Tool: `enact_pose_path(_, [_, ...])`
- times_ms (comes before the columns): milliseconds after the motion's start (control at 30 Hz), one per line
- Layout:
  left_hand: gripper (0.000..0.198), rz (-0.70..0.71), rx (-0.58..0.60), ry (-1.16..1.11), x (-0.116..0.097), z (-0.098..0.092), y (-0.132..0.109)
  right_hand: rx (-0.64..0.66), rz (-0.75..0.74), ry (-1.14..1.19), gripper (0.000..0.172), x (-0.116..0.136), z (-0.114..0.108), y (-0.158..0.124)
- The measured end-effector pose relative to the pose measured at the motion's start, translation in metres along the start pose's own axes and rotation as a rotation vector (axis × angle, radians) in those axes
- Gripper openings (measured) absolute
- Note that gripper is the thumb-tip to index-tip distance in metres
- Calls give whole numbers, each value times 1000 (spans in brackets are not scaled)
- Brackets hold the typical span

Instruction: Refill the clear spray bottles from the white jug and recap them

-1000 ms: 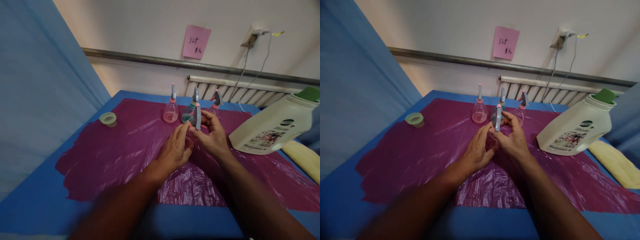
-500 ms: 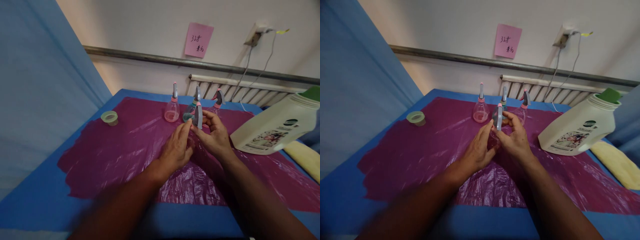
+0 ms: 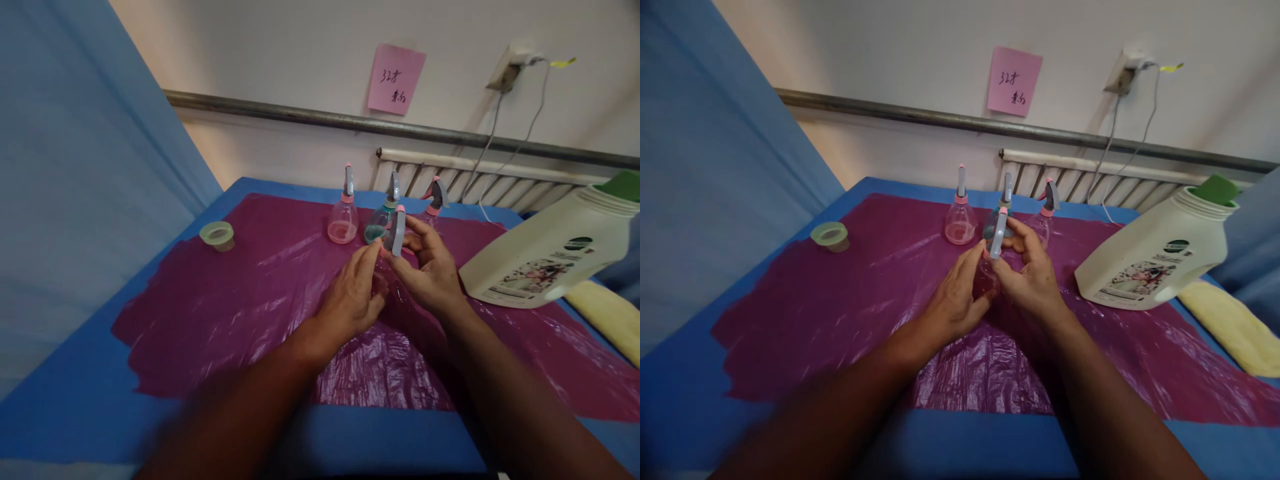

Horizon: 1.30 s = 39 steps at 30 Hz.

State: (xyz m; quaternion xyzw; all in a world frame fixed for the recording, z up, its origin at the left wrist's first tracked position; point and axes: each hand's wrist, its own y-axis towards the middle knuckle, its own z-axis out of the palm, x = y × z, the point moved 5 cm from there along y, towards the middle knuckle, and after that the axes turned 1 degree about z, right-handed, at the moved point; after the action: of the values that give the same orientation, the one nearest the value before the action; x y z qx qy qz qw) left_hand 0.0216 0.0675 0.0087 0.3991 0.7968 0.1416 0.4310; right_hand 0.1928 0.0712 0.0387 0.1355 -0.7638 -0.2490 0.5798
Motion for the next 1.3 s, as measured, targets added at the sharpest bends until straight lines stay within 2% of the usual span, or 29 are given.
enact_pose_path(133, [104, 3, -7, 7, 0, 1, 0, -40, -4, -22, 74, -6, -3, 0])
enact_pose_path(233, [103, -3, -11, 5, 0, 1, 0, -18, -5, -20, 81, -5, -2, -1])
enact_pose_path(400, [102, 3, 1, -8, -1, 0, -1, 17, -15, 3, 79, -2, -1, -2])
enact_pose_path(700, [100, -17, -3, 9, 3, 8, 0, -46, -22, -50, 77, 0, -6, -1])
enact_pose_path(833, [107, -42, -5, 36, 1, 8, -1, -79, -9, -76, 76, 1, -7, -3])
enact_pose_path(933, [102, 14, -174, 70, -11, -7, 0, -113, 3, -40, 75, 5, -10, 0])
enact_pose_path(1033, [71, 195, -424, 65, -33, -30, 0, -124, -10, -25, 77, 16, -9, 8])
enact_pose_path(1100, [48, 320, -500, 63, -46, -39, 0, -96, -38, -25, 78, 26, -1, 18])
enact_pose_path(1167, [31, 396, -508, 72, -54, -41, 0, -42, -67, -37, 77, 35, 15, 33])
enact_pose_path(1233, [25, 433, -495, 94, -56, -38, 0, 17, -95, -35, 78, 40, 38, 52])
enact_pose_path(1300, [28, 444, -475, 122, -55, -34, -1, 67, -110, -21, 81, 37, 67, 73])
